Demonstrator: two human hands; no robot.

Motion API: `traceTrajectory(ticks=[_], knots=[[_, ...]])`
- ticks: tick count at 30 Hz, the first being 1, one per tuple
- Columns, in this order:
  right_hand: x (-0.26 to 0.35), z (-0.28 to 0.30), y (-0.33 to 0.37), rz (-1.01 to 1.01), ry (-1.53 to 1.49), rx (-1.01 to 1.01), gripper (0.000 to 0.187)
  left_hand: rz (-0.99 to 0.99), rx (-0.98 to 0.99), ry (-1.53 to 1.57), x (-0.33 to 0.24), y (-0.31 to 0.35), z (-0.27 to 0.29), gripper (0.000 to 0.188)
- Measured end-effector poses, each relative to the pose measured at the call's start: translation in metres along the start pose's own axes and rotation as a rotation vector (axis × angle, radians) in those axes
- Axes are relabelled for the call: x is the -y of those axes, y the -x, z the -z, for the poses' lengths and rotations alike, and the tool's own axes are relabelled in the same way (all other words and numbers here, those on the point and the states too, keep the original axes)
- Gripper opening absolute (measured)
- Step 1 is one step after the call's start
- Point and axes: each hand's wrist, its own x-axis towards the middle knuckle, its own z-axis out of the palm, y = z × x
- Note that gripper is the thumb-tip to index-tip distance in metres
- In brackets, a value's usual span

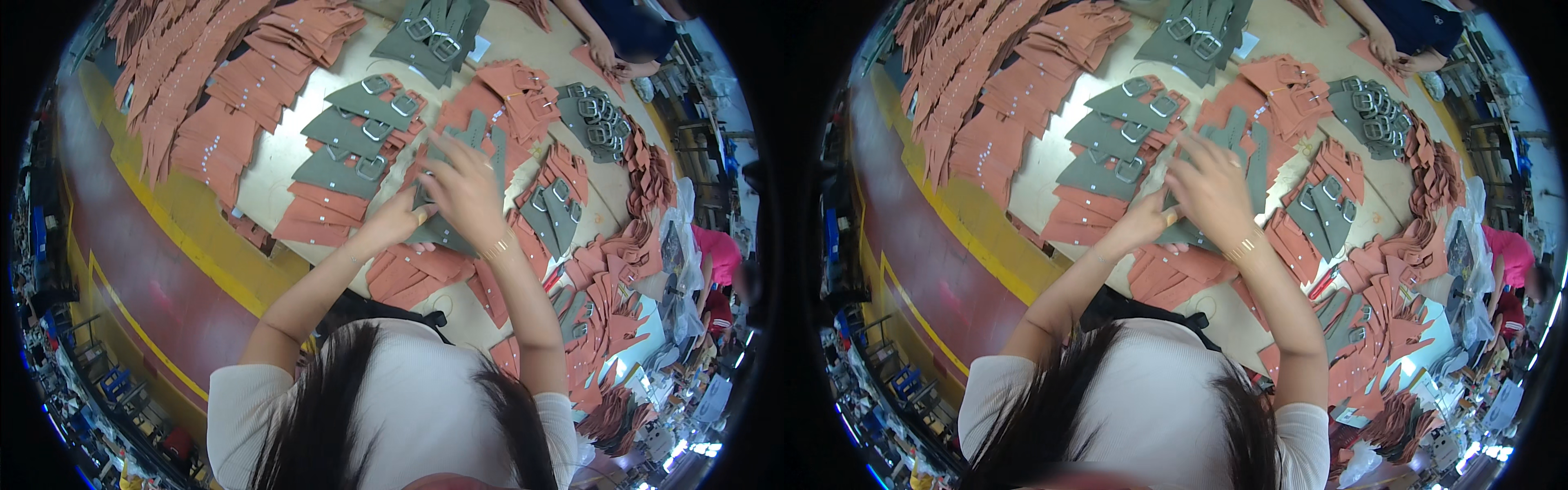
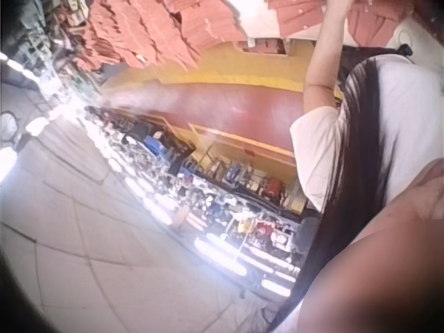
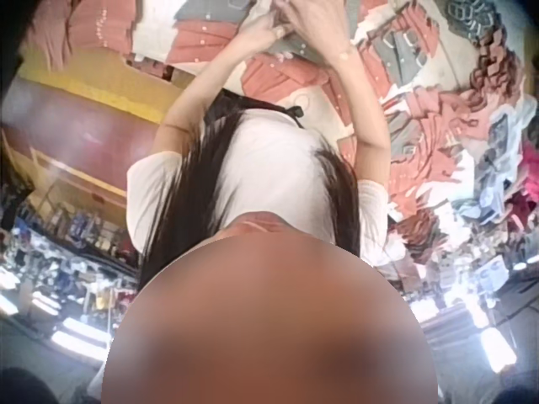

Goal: The person repeatedly picks up green fabric belt pieces with metal buckles and places them onto stacks of pink fabric pieces on a table. The person aligns and stacks the pieces in neat piles throughout the clip.

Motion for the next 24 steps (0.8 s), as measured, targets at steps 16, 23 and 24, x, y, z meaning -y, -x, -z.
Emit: traceTrajectory(ticks=[16, 23, 24], knots=[[-0.035, -0.039, -0.116, -0.331, -0.435, -0.162, 0.023, 0.077, 0.096, 0.026, 0.004, -0.004, 0.008, 0.04], [-0.012, 0.079, -0.008, -0.314, -0.229, -0.49, 0.023, 0.074, 0.142, 0.199, 0.008, -0.004, 0.016, 0.048], [-0.007, 0.078, 0.012, -0.193, -0.118, -0.513, 0.022, 0.054, 0.149, 0.19, 0.007, -0.004, 0.017, 0.047]])
